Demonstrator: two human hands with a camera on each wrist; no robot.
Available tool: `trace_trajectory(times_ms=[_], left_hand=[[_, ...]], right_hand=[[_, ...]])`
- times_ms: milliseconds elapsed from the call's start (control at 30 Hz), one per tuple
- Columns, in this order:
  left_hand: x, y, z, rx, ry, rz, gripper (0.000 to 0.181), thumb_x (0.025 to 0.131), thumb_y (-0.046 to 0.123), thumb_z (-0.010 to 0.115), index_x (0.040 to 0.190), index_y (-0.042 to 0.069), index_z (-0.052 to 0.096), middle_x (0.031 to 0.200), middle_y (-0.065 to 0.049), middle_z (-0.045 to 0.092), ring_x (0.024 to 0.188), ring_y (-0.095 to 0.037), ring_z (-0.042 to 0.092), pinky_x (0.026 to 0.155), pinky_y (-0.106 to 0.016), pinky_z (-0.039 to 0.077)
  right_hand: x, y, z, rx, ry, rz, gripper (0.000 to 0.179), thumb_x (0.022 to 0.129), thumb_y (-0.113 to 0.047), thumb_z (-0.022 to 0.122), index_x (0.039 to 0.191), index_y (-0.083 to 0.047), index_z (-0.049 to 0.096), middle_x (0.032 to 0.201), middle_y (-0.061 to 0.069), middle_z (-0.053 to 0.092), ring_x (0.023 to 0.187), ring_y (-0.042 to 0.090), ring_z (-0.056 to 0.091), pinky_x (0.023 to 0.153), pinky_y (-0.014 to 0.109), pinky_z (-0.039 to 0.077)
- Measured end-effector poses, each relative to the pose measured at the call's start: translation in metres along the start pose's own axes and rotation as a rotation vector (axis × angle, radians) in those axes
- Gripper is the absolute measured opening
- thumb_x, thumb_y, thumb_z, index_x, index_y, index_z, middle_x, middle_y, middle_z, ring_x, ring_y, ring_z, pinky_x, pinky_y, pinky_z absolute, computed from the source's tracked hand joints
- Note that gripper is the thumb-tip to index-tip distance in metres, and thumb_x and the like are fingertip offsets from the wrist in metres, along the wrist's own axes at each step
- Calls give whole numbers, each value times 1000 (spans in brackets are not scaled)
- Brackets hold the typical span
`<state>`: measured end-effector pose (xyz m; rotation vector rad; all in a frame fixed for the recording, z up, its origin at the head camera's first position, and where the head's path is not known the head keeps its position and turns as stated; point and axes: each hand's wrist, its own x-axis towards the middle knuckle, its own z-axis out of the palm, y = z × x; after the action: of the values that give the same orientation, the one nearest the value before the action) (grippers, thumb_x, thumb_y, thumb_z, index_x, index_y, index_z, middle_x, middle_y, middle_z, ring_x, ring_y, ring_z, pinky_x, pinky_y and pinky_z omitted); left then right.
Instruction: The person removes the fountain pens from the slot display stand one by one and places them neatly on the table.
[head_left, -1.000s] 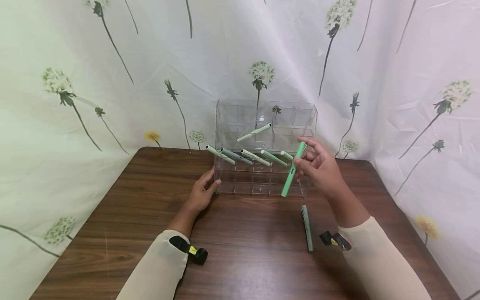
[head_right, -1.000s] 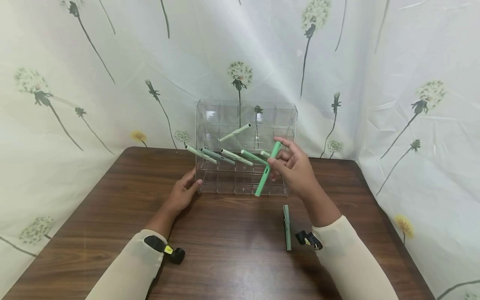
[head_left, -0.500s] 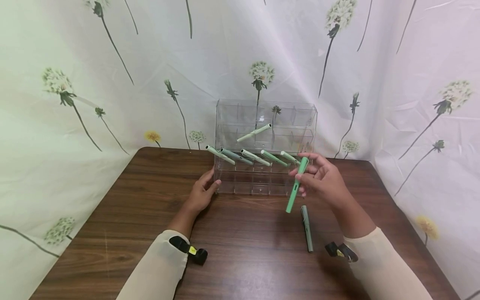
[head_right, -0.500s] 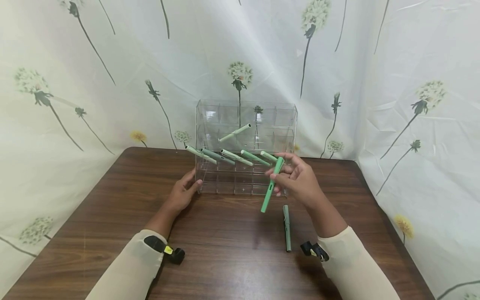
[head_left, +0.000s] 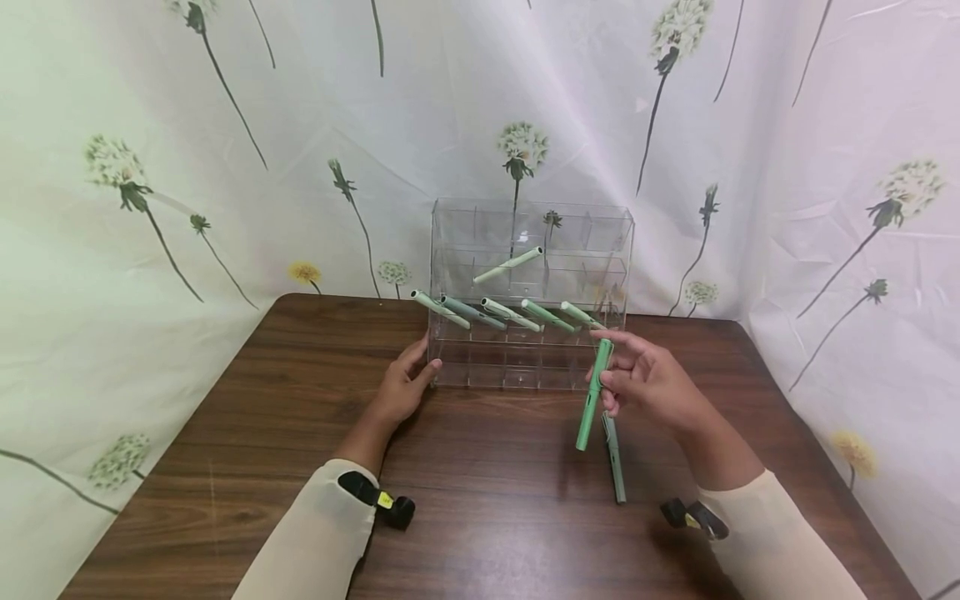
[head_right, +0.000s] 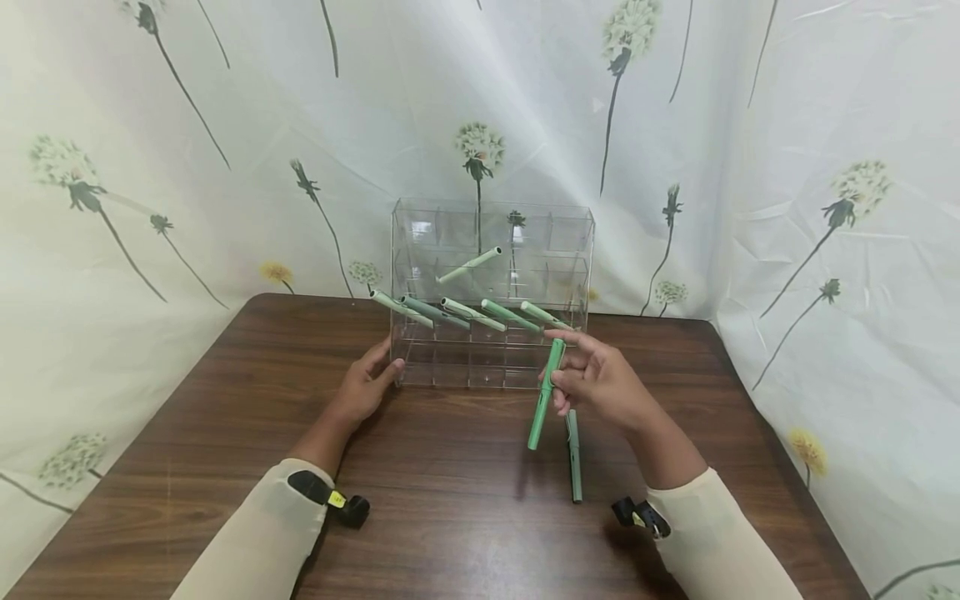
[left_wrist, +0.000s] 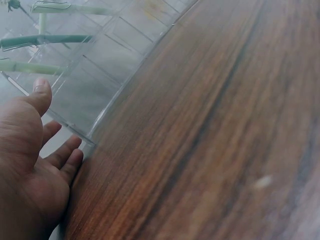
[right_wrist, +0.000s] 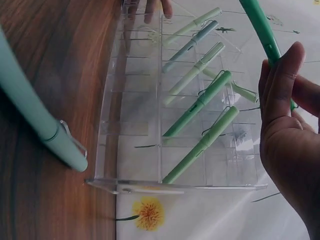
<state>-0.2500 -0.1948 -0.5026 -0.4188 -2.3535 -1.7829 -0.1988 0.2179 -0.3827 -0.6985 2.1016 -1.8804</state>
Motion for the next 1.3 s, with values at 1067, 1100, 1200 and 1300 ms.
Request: trace_trajectory(times_ms=[1067, 1100, 1200, 1300], left_hand=[[2, -1, -1, -17, 14, 13, 62, 111, 7, 63, 168, 5, 40, 170, -26, 44, 157, -46, 45, 104, -2, 39], [2, -1, 0, -14, 17, 13, 62, 111, 7, 63, 168, 5, 40, 170, -26, 44, 157, -46, 45, 104, -2, 38], [2, -1, 0, -7, 17, 14, 62, 111, 8, 63, 168, 5, 40, 169, -26, 44, 156, -46, 46, 105, -2, 38], [1, -1, -1, -3, 11, 11, 63, 111, 8, 63, 168, 6, 39, 169, -26, 44, 156, -46, 46, 106, -3, 38]], right_hand=[[-29, 49, 5, -117, 108, 115, 47, 100, -2, 76, 143, -7, 56, 83, 0, 73, 51, 9, 59, 44, 29, 52], [-29, 50, 5, -110, 110, 119, 48, 100, -2, 76, 143, -6, 56, 83, 0, 74, 51, 8, 58, 43, 29, 51], [-30, 54, 3, -100, 125, 132, 50, 100, -3, 77, 145, -5, 55, 83, 0, 74, 48, 8, 56, 41, 28, 49], [-30, 57, 2, -110, 144, 148, 53, 99, -5, 78, 146, -4, 55, 83, -1, 75, 47, 8, 56, 41, 28, 48]])
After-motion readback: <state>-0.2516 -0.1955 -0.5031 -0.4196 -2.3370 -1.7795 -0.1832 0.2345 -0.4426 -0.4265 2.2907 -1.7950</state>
